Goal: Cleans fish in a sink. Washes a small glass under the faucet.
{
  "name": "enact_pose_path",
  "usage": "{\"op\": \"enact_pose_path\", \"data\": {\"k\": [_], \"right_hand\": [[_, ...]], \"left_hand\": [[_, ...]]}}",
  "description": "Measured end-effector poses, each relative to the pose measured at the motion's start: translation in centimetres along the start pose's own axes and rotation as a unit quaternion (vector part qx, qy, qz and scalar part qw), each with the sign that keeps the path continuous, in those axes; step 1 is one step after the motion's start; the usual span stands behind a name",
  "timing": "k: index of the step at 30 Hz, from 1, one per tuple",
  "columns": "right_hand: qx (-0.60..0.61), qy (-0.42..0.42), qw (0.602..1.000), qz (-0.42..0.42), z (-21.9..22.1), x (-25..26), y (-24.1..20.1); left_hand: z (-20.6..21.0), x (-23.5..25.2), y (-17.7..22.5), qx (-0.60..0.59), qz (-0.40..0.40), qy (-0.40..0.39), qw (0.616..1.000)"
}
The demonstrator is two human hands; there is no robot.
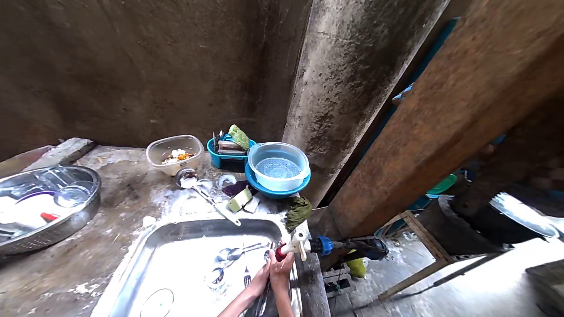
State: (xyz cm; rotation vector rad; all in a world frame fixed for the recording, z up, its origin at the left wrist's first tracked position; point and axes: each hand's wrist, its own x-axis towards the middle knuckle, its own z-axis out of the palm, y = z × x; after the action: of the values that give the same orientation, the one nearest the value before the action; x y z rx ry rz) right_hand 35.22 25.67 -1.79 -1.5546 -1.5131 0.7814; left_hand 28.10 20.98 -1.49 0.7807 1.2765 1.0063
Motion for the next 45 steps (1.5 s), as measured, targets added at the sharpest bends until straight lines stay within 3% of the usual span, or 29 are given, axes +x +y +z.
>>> {"op": "enact_pose_path", "data": {"k": [6, 9, 11, 13, 14, 15, 17, 18, 20, 22, 25, 27, 29, 31, 33, 35, 37, 39, 42, 45], "right_hand": [[0.26, -0.092, 0.959, 0.068, -3.1, 0.5, 0.7], [0.381, -0.194, 0.902, 0.057, -2.7, -0.2, -0.1], [0.409, -0.188, 0.891, 0.049, -1.6, 0.5, 0.3], [0.256, -0.153, 0.954, 0.035, -0.6, 1.8, 1.5], [0.089, -0.216, 0.972, 0.015, -0.8, 2.2, 2.1], [-0.075, -0.338, 0.938, -0.014, -0.8, 2.7, 2.8], [-0.272, -0.532, 0.788, -0.148, 1.1, 2.8, 4.6], [-0.3, -0.566, 0.738, -0.211, 2.1, 2.2, 5.6], [-0.314, -0.592, 0.692, -0.27, 3.2, 1.4, 6.3], [-0.282, -0.575, 0.713, -0.286, 2.9, 0.9, 6.0], [-0.133, -0.422, 0.851, -0.282, 1.5, -0.2, 5.1], [-0.02, -0.34, 0.928, -0.154, 0.3, -1.0, 3.2], [0.11, -0.232, 0.966, -0.006, 0.0, -1.5, 2.5], [0.19, -0.154, 0.966, 0.08, 0.1, -1.7, 2.3], [0.246, -0.128, 0.954, 0.111, -0.3, -2.1, 2.3], [0.273, -0.109, 0.945, 0.144, -0.9, -2.7, 1.7], [0.288, -0.104, 0.937, 0.17, -1.4, -2.8, 1.1], [0.264, -0.119, 0.944, 0.16, -1.3, -2.4, 1.5], [0.168, -0.168, 0.967, 0.09, -0.5, -0.8, 3.2], [0.025, -0.299, 0.952, 0.066, 0.7, 0.7, 4.3]], "left_hand": [[-2.6, 1.0, -0.6, 0.061, 0.007, -0.125, 0.99], [-2.6, 1.5, 0.4, 0.012, -0.015, -0.079, 0.997], [-3.3, 1.7, 0.7, -0.01, 0.004, -0.019, 1.0], [-4.4, 1.6, 1.0, -0.027, 0.044, 0.003, 0.999], [-4.9, 1.3, 1.4, -0.031, 0.058, 0.006, 0.998], [-5.5, 0.9, 1.9, -0.029, 0.06, 0.002, 0.998], [-6.7, 0.4, 2.9, 0.012, 0.044, 0.012, 0.999], [-7.2, 0.3, 3.0, 0.035, 0.034, 0.036, 0.998], [-8.4, 0.2, 2.9, 0.061, 0.022, 0.106, 0.992], [-9.5, -0.3, 2.9, 0.067, -0.005, 0.178, 0.982], [-12.3, -0.2, 1.3, 0.125, -0.022, 0.216, 0.968], [-13.4, 0.0, -0.1, 0.222, -0.066, 0.192, 0.954], [-13.3, 0.8, -1.6, 0.353, -0.152, 0.159, 0.909], [-11.8, 1.2, -2.8, 0.442, -0.207, 0.128, 0.863], [-10.6, 2.0, -4.8, 0.503, -0.216, 0.107, 0.83], [-10.4, 3.3, -7.6, 0.55, -0.213, 0.096, 0.802], [-9.6, 3.0, -7.2, 0.562, -0.211, 0.094, 0.794], [-9.0, 2.1, -4.8, 0.548, -0.248, 0.058, 0.797], [-9.4, 2.0, -4.2, 0.527, -0.272, 0.027, 0.805], [-9.6, 1.8, -4.2, 0.547, -0.279, -0.009, 0.789]]}}
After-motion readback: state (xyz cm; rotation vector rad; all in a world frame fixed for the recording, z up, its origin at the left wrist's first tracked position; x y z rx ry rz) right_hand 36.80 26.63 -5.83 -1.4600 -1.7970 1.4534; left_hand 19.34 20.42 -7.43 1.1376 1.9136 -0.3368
